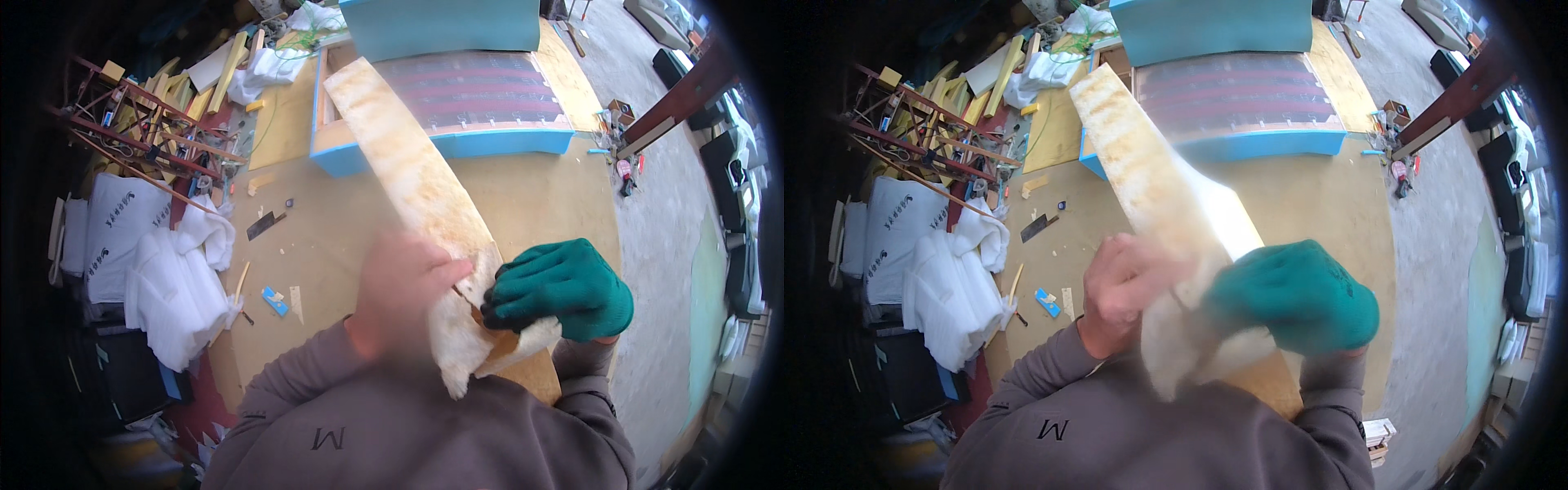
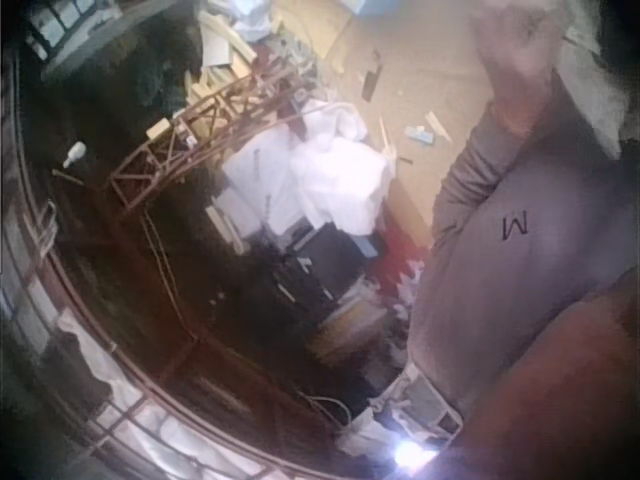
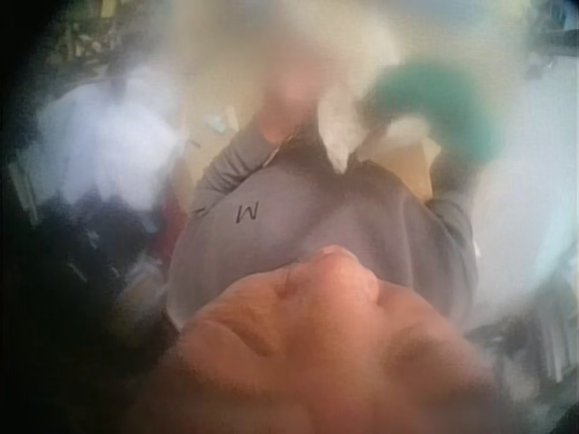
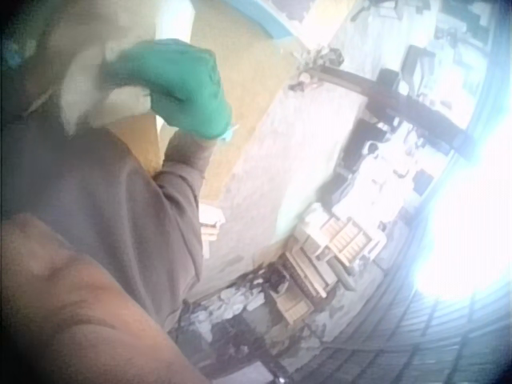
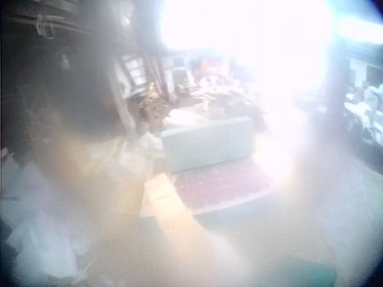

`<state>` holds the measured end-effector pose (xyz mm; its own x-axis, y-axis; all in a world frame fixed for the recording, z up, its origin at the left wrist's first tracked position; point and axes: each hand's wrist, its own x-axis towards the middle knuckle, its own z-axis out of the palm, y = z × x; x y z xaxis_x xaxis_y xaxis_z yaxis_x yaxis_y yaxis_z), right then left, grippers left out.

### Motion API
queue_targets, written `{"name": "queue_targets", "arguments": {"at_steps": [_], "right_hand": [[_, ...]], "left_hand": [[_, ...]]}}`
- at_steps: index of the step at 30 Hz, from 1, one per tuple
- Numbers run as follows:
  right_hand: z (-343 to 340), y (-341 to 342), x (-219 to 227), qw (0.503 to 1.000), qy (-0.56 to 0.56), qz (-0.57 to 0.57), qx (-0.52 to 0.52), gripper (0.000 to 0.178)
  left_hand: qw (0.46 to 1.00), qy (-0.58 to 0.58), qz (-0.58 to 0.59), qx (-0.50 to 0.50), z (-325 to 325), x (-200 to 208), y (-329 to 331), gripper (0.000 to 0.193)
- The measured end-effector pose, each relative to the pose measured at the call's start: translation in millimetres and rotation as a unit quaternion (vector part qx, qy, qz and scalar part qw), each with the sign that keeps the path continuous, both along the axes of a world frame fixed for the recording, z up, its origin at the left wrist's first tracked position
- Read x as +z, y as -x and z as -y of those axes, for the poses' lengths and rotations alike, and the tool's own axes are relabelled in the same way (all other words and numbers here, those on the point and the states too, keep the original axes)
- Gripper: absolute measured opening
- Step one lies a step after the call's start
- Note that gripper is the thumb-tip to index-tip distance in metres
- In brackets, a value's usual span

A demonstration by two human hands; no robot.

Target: The person cuts a yellow foam sheet to size, sprays adhesive onto a wooden frame, peels the backing from the foam, and adheres the foam to the frame. They then place the assembled piece onto a larger blue upholstered structure.

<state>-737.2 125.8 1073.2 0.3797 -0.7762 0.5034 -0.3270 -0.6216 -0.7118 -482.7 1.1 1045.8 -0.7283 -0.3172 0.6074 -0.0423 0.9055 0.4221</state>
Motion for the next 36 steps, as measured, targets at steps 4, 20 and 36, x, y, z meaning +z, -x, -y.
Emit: {"name": "queue_targets", "arguments": {"at_steps": [4, 20, 36], "right_hand": [[-10, -1, 6, 0.988, -0.011, 0.149, -0.034, 0.031], [30, -17, -31, 0.992, -0.098, -0.050, 0.069, 0.032], [-54, -19, 36, 0.979, -0.184, 0.091, 0.016, 0.040]], "left_hand": [[1.000, -0.004, 0.005, -0.012, -18, 4, -5, 0.041], [0.986, -0.085, 0.007, -0.141, -28, 29, -11, 0.052], [0.976, 0.066, 0.153, -0.138, 117, -7, 40, 0.085]]}}
